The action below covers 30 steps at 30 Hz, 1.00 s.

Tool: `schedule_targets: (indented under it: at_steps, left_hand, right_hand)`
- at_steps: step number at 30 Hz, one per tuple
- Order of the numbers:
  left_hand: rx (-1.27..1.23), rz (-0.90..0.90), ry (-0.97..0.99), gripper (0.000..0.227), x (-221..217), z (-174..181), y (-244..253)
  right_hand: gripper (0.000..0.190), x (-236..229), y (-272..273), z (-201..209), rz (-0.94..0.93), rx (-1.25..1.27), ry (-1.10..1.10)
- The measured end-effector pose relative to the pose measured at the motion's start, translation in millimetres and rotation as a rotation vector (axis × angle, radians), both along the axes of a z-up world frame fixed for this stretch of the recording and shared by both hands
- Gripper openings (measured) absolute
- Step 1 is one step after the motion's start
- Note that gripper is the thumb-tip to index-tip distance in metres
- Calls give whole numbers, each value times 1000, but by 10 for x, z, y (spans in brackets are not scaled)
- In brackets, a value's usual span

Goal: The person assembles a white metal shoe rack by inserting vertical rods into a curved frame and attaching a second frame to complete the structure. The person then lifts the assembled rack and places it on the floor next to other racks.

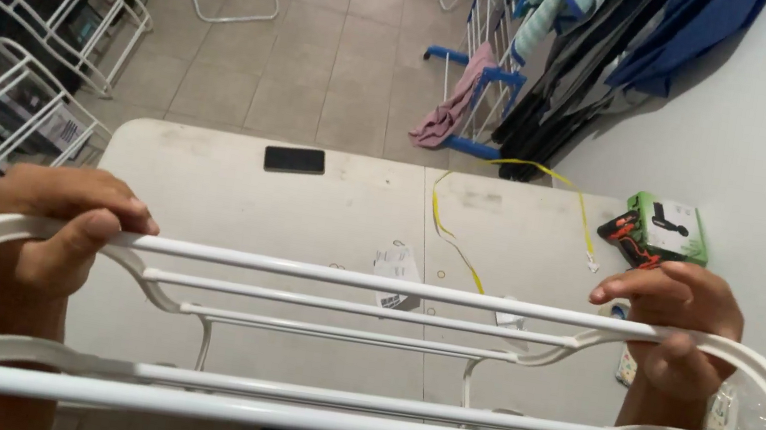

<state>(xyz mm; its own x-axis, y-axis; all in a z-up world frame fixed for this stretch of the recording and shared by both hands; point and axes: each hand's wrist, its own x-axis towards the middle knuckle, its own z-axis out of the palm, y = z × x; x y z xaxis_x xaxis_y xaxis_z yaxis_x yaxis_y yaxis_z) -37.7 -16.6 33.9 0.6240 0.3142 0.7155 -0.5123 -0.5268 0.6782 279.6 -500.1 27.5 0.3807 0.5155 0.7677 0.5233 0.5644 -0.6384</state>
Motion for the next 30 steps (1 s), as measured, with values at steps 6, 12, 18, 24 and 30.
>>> schedule_targets:
  at_steps: [6, 12, 18, 24, 30]
  left_hand:
    - [12, -76, -29, 39, 63, -134, -13]
    - [-36, -143, 39, 37, 86, -200, -64]
    - [-91, -313, -169, 33, -60, -49, -212]
    - [39, -67, -229, 30, -774, -236, -606]
    - [-21, 345, -584, 25, 44, -200, -443]
  right_hand:
    - [37, 87, 48, -34, -118, -60, -48]
    - [29, -13, 209, 113, 42, -105, 16]
    - [53, 44, 326, 102, -392, 9, 104]
    - [50, 101, 300, 5, -442, 58, 155]
    - [36, 221, 289, -247, -382, 11, 287]
